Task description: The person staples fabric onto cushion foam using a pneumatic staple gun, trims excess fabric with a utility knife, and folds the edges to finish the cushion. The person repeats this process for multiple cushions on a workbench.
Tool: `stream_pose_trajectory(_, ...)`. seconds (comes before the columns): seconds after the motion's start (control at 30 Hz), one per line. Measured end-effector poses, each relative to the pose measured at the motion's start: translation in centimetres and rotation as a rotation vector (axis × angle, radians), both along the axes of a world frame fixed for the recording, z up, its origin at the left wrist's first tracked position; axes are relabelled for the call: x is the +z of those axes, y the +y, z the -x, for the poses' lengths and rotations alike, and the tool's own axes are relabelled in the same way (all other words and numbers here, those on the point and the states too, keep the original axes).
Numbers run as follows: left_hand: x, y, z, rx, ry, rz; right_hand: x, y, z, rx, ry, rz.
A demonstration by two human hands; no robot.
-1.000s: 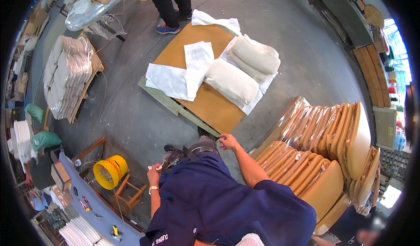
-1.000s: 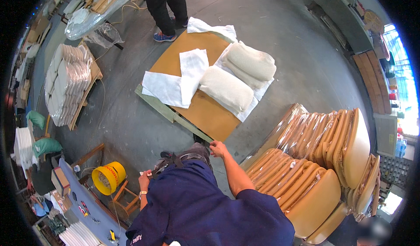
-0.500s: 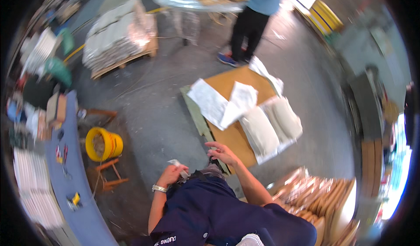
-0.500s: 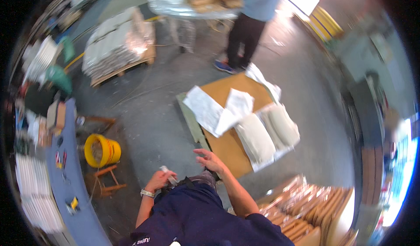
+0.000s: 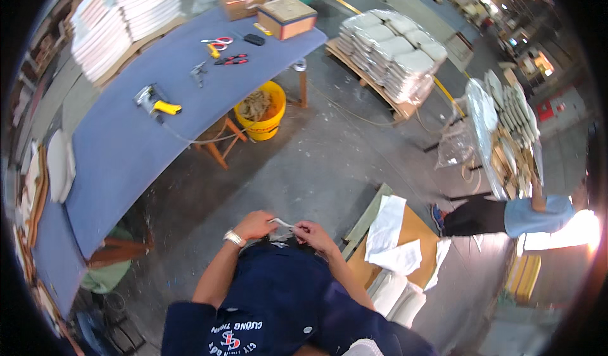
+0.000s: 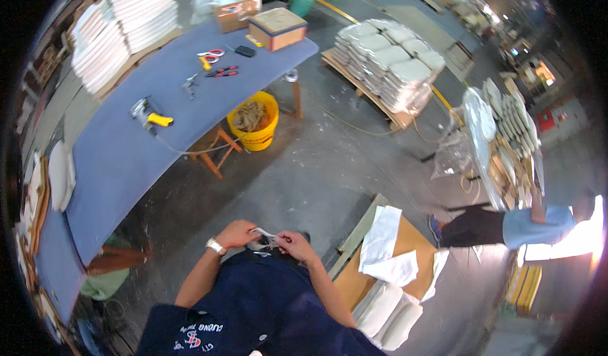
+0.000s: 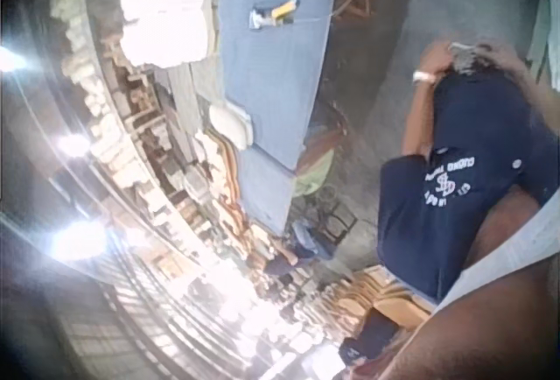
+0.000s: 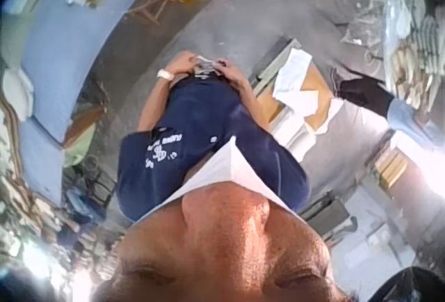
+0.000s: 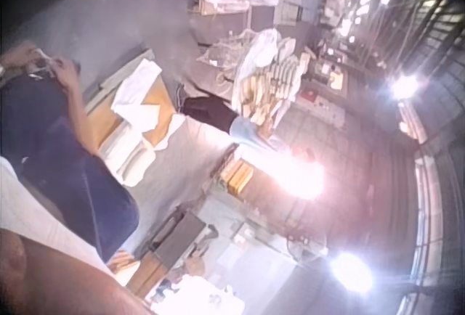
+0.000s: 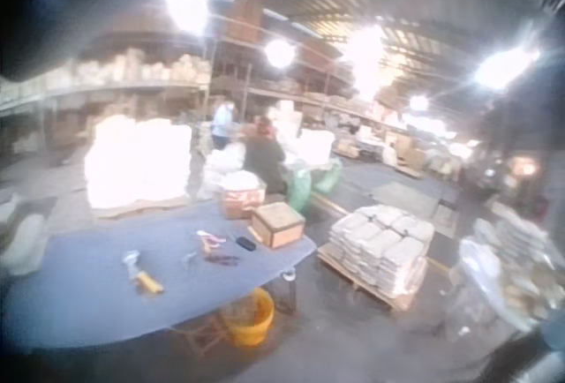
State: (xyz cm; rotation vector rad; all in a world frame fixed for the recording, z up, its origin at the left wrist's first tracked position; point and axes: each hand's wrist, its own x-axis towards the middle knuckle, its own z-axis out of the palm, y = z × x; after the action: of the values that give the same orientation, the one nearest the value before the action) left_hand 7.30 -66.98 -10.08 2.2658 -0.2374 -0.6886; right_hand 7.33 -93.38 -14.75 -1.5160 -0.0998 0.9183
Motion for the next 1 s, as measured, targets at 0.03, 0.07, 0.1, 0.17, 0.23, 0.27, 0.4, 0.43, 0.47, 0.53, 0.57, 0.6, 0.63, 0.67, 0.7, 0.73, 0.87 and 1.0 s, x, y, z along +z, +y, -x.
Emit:
stream_pose_trajectory(0.03,-0.9,2.0,0.7,0.097,0.041,0.06,0.6,0.4,-1.3,0.088,0.004,0.075)
stream_pose_trajectory(0.07,-1.8,3.0,1.2,0.144,0.082,0.015,-0.7,0.0,-2.7,0.131,-0.052,0.075)
stream_pose_trajectory(0.1,-1.9,3.8,1.7,0.204,0.131,-0.039,-1.6,-0.4,-4.3,0.072,-0.062,0.097)
stream_pose_trajectory(0.17,-5.9,4.7,3.6,0.447,0.121,0.145,-3.2,-0.3,-7.3,0.012,-0.084,0.106)
stream_pose_trajectory(0.23,-7.0,6.9,4.0,0.639,0.149,0.226,-4.0,-0.6,-10.6,-0.049,-0.278,0.334)
stream_pose_trajectory(0.27,-6.3,7.2,3.3,0.694,0.178,0.232,-4.5,-0.6,-12.7,-0.016,-0.343,0.402)
stream_pose_trajectory(0.4,-5.1,9.6,-1.2,0.831,0.212,0.245,-10.6,-1.6,-21.8,-0.146,-0.395,0.503)
stream_pose_trajectory(0.43,-5.5,10.7,-3.2,0.854,0.196,0.251,-12.5,-1.2,-24.7,-0.182,-0.485,0.513)
stream_pose_trajectory(0.47,-5.9,12.4,-3.3,0.899,0.153,0.211,-12.1,1.9,-26.9,-0.134,-0.472,0.535)
stream_pose_trajectory(0.53,-5.7,14.6,-3.0,1.119,0.202,0.387,-8.7,7.4,-33.1,-0.016,-0.486,0.605)
stream_pose_trajectory(0.57,-5.7,15.6,-5.2,1.222,0.171,0.512,-9.3,9.0,-36.9,-0.116,-0.468,0.544)
stream_pose_trajectory(0.6,-5.5,16.4,-6.6,1.324,0.17,0.597,-11.5,9.3,-39.8,-0.192,-0.443,0.475)
stream_pose_trajectory(0.63,-6.4,17.2,-7.1,1.418,0.072,0.578,-11.9,11.0,-42.9,-0.184,-0.519,0.39)
stream_pose_trajectory(0.67,-8.0,18.2,-6.2,1.546,-0.008,0.532,-12.0,14.0,-44.9,-0.145,-0.56,0.295)
stream_pose_trajectory(0.7,-9.1,17.9,-3.5,1.68,-0.058,0.476,-10.6,16.9,-45.9,-0.165,-0.324,0.292)
stream_pose_trajectory(0.73,-8.9,17.1,-1.9,1.783,0.001,0.458,-10.6,18.2,-47.8,-0.179,-0.388,0.284)
stream_pose_trajectory(0.87,-10.6,13.7,6.4,2.062,0.156,0.338,-14.4,23.3,-51.3,0.256,-0.718,0.466)
stream_pose_trajectory(1.0,-19.8,0.3,16.9,2.495,0.381,-0.022,-15.4,30.0,-42.3,0.996,-0.354,0.485)
